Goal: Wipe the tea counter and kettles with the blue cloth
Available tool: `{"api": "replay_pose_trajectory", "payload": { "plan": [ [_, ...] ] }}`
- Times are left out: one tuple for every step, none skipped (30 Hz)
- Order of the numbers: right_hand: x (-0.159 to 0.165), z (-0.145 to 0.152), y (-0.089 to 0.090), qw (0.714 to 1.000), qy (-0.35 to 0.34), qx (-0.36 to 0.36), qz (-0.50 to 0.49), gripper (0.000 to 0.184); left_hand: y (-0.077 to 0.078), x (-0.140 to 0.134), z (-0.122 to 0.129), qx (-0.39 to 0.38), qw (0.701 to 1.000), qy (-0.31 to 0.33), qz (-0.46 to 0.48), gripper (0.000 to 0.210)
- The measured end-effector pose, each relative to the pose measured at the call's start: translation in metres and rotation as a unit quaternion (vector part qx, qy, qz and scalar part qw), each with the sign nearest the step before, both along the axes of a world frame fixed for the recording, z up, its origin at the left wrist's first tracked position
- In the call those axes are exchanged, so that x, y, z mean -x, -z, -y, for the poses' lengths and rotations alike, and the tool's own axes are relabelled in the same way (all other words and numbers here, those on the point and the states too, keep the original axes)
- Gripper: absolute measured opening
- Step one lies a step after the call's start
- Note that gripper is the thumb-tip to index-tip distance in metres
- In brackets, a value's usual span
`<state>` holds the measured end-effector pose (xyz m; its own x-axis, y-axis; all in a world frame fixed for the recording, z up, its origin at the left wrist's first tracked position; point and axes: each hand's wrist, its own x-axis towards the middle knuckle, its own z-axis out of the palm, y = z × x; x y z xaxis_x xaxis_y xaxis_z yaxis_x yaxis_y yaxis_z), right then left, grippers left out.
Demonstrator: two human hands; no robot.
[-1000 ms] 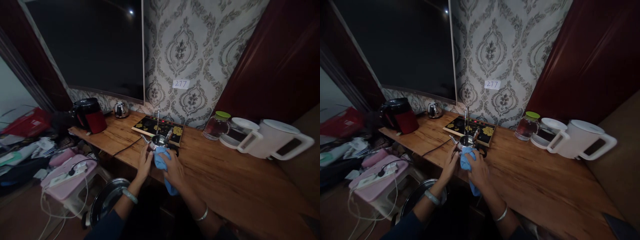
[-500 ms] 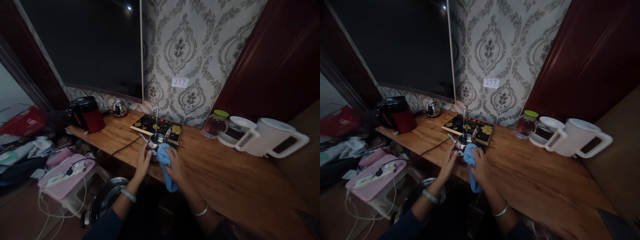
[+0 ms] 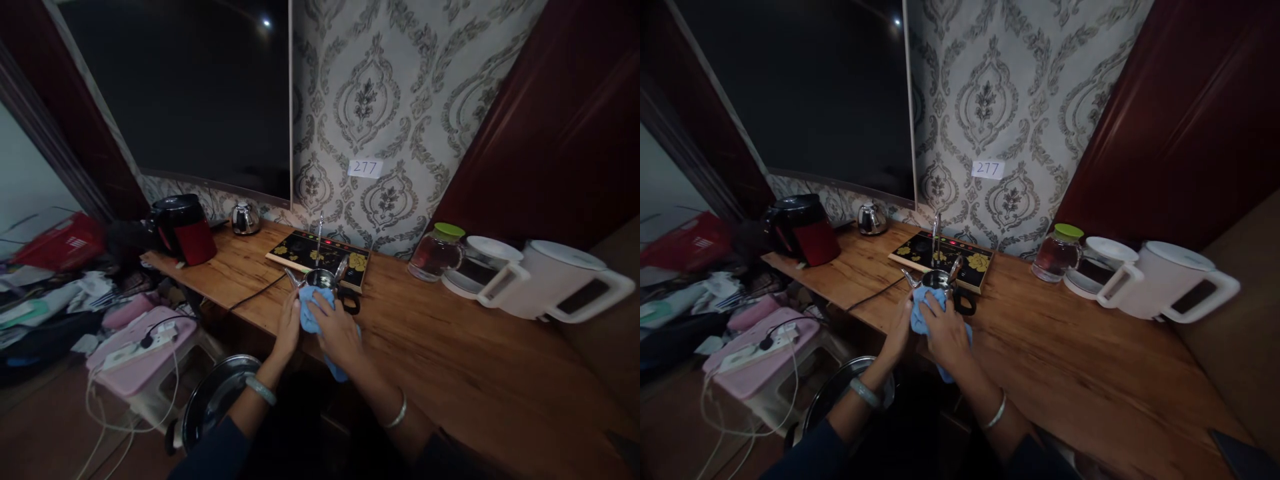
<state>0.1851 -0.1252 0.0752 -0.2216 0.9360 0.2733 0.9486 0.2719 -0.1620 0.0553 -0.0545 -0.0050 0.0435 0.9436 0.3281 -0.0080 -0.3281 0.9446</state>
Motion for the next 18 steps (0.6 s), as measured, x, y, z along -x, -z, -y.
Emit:
{"api": "replay_pose_trajectory", "payload": {
  "plan": [
    [-0.004, 0.004, 0.005, 1.0, -0.009, 0.003, 0.003, 0.068, 0.0, 0.001, 0.0, 0.001, 1.0, 0.006, -0.001, 0.057],
    [-0.009, 0.009, 0.01, 1.0, -0.017, 0.009, 0.002, 0.069, -0.001, 0.001, 0.0, 0.002, 1.0, 0.009, -0.003, 0.057],
    [-0.016, 0.015, 0.017, 1.0, -0.023, 0.018, -0.004, 0.069, -0.001, 0.002, 0.0, 0.003, 1.0, 0.009, -0.005, 0.057],
    [-0.023, 0.021, 0.023, 0.999, -0.026, 0.029, -0.016, 0.068, -0.002, 0.002, -0.001, 0.004, 1.0, 0.006, -0.006, 0.056],
    [-0.031, 0.027, 0.029, 0.998, -0.025, 0.038, -0.034, 0.066, -0.003, 0.002, -0.001, 0.007, 1.0, 0.003, -0.007, 0.056],
    [-0.039, 0.033, 0.034, 0.997, -0.022, 0.041, -0.059, 0.065, -0.005, 0.002, -0.001, 0.01, 1.0, -0.001, -0.007, 0.056],
    [-0.046, 0.038, 0.038, 0.995, -0.016, 0.038, -0.089, 0.063, -0.006, 0.002, 0.0, 0.013, 1.0, -0.005, -0.006, 0.056],
    [-0.052, 0.041, 0.041, 0.992, -0.01, 0.028, -0.124, 0.062, -0.009, 0.003, 0.003, 0.015, 1.0, -0.009, -0.005, 0.056],
    [-0.056, 0.044, 0.043, 0.987, -0.006, 0.012, -0.163, 0.061, -0.012, 0.003, 0.008, 0.016, 1.0, -0.015, -0.004, 0.056],
    [-0.058, 0.045, 0.043, 0.979, -0.006, -0.007, -0.202, 0.061, -0.015, 0.004, 0.015, 0.017, 1.0, -0.021, -0.001, 0.056],
    [-0.058, 0.046, 0.041, 0.97, -0.011, -0.026, -0.243, 0.061, -0.019, 0.006, 0.025, 0.019, 1.0, -0.023, 0.002, 0.057],
    [-0.055, 0.047, 0.039, 0.958, -0.019, -0.044, -0.282, 0.061, -0.023, 0.007, 0.037, 0.023, 1.0, -0.017, 0.006, 0.058],
    [-0.049, 0.047, 0.037, 0.946, -0.029, -0.06, -0.319, 0.06, -0.027, 0.009, 0.05, 0.03, 0.999, -0.001, 0.015, 0.061],
    [-0.041, 0.048, 0.034, 0.933, -0.039, -0.072, -0.352, 0.059, -0.03, 0.01, 0.064, 0.037, 0.998, 0.036, 0.022, 0.067],
    [-0.031, 0.048, 0.033, 0.92, -0.05, -0.081, -0.381, 0.058, -0.034, 0.011, 0.078, 0.038, 0.996, 0.078, 0.028, 0.076],
    [-0.019, 0.048, 0.032, 0.908, -0.061, -0.087, -0.405, 0.058, -0.037, 0.012, 0.09, 0.041, 0.992, 0.113, 0.033, 0.083],
    [-0.006, 0.048, 0.031, 0.9, -0.072, -0.085, -0.422, 0.058, -0.039, 0.012, 0.1, 0.055, 0.989, 0.132, 0.04, 0.084],
    [0.006, 0.048, 0.031, 0.894, -0.082, -0.077, -0.433, 0.06, -0.04, 0.012, 0.108, 0.078, 0.987, 0.129, 0.053, 0.081]
  ]
}}
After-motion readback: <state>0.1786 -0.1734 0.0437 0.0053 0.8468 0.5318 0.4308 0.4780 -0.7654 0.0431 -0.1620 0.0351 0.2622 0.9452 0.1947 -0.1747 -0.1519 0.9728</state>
